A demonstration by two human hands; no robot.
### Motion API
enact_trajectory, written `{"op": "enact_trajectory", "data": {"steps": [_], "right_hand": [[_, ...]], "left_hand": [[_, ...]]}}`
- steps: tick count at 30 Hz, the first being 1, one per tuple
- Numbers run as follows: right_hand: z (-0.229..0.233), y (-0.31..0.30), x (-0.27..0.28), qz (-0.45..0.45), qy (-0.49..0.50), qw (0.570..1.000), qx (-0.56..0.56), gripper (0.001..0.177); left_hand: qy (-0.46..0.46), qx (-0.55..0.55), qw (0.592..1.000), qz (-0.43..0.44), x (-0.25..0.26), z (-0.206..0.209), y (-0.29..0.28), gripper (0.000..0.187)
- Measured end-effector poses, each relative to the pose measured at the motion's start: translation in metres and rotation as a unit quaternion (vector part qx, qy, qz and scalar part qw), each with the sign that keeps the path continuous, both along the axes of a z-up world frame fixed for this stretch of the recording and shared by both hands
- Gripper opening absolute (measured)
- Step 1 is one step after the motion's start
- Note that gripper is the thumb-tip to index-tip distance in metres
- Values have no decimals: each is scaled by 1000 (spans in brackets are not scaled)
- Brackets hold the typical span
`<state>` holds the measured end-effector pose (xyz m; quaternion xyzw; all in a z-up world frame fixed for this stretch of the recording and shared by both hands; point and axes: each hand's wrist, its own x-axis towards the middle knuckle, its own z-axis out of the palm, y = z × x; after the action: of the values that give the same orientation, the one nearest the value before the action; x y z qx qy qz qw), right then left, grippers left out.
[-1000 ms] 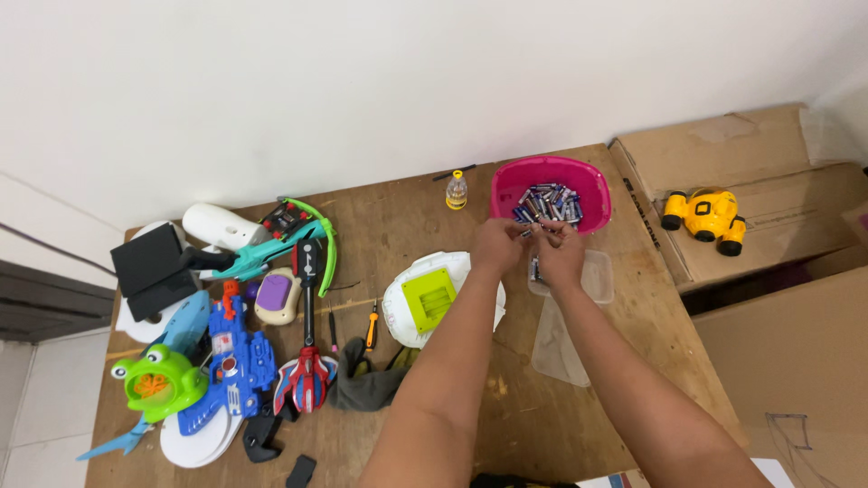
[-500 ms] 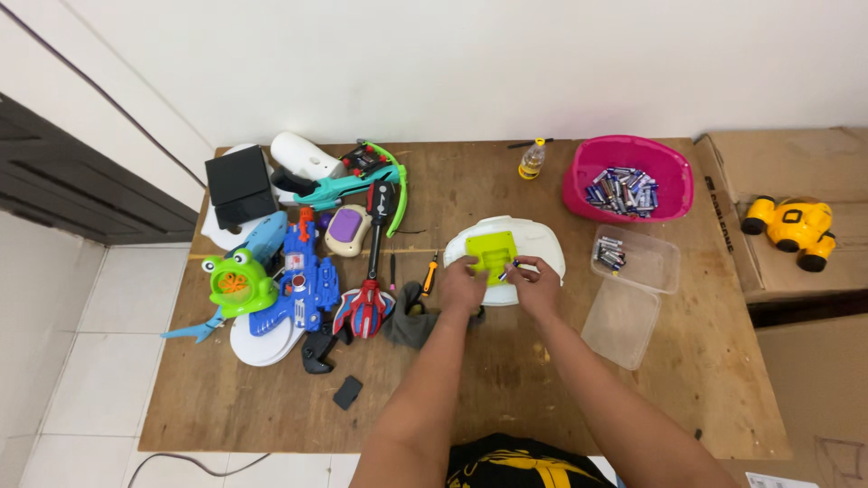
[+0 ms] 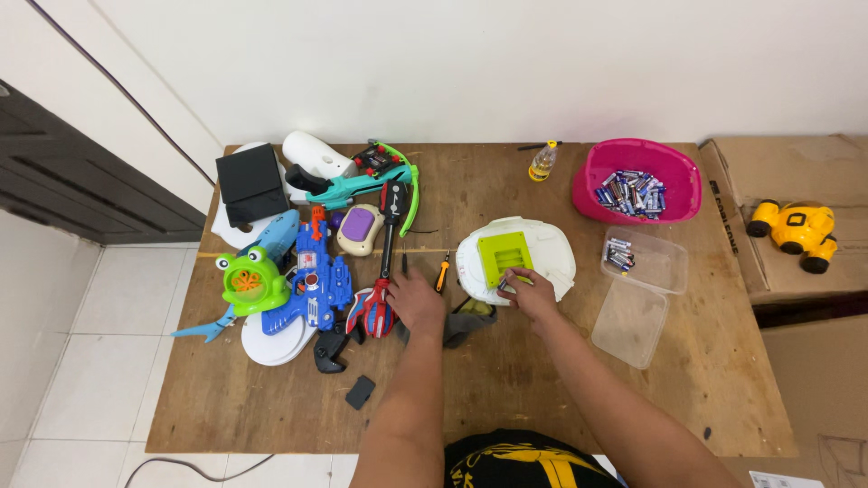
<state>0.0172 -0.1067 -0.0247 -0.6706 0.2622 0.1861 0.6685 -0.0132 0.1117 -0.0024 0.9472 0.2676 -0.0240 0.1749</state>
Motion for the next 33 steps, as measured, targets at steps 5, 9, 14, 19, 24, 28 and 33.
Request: {"op": "enact_trajectory", "data": {"steps": [5,9,14,19,24,28,33], "right_hand": [[5,-4,2,14,0,1000,15,34],[8,-9,0,50,20,998,-18,34],[3,-15,-3,30,54,998,17,29],[-1,-17,-1,7,75,992,106,27],[8,-22,6,-3,79,983,165,31],[15,-32,16,-35,64,975,211,29],[12,-45,30,-67,27,954,292,22]], "left_hand": [[-74,-117,989,42,1,-27,-2,42],[-100,-166,979,58,-10,-42,0,24],[-67,-213,973,65,-29,-33,13,22],[-100,-180,969,-137,-22,-9,10,26],[-53,-464,872,-145,-1,15,-18,18],[-138,-485,854,-130,21,39,-47,24],[-213,-479,840,-138,41,57,-77,25]]}}
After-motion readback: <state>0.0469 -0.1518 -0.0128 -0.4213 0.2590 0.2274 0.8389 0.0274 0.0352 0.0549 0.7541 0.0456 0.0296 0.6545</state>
